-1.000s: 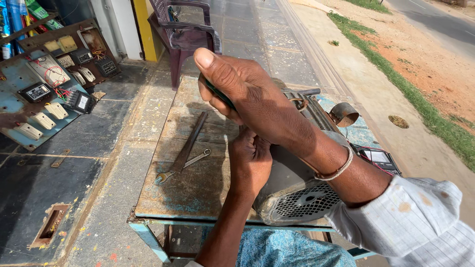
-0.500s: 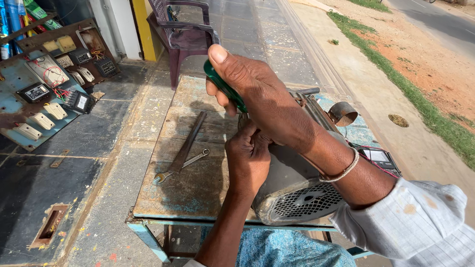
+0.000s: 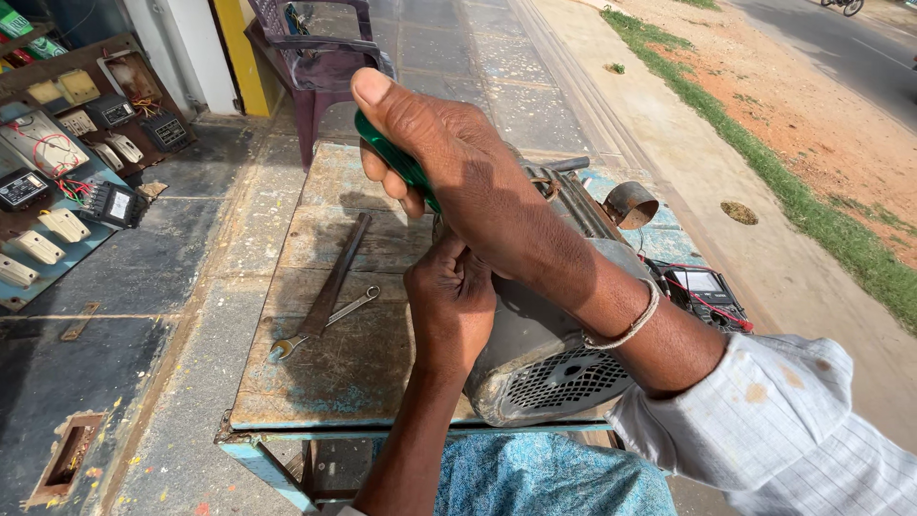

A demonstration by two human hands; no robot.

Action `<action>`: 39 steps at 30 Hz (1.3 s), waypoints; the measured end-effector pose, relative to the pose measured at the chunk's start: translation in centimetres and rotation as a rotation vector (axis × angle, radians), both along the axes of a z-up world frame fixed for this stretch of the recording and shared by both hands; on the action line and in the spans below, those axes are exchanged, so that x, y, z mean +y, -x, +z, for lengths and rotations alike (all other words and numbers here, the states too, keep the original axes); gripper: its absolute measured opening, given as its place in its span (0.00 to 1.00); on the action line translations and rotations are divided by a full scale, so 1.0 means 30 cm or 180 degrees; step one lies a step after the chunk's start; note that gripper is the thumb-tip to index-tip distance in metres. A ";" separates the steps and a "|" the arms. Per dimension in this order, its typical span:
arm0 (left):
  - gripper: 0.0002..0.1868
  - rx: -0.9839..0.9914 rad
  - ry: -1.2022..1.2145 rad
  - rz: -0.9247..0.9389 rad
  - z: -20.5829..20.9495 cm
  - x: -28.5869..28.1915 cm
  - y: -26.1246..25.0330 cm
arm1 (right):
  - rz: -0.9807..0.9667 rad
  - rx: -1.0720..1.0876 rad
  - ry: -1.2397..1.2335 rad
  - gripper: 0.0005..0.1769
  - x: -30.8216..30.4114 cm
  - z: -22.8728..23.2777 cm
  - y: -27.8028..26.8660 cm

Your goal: The person disassembles an electric motor by removing the screws from the outer casing using a screwdriver, taking off the metal fan cover, and then using pliers to remove components from the internal shaft.

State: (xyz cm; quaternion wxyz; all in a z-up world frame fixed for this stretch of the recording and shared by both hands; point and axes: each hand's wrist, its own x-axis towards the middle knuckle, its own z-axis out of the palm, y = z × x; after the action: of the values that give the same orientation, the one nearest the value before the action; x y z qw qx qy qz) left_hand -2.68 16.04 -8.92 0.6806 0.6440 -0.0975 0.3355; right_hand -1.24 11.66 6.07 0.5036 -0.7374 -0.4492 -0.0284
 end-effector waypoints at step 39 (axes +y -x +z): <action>0.11 -0.0257 0.0828 -0.0675 -0.133 -0.030 -0.069 | 0.0010 0.0196 0.0147 0.42 0.013 -0.014 -0.004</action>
State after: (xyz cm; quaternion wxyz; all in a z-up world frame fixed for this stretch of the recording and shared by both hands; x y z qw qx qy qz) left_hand -0.60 15.14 -12.92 0.7852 0.5227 -0.1479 0.2972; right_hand -1.12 12.06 5.65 0.5001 -0.7486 -0.4352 0.0055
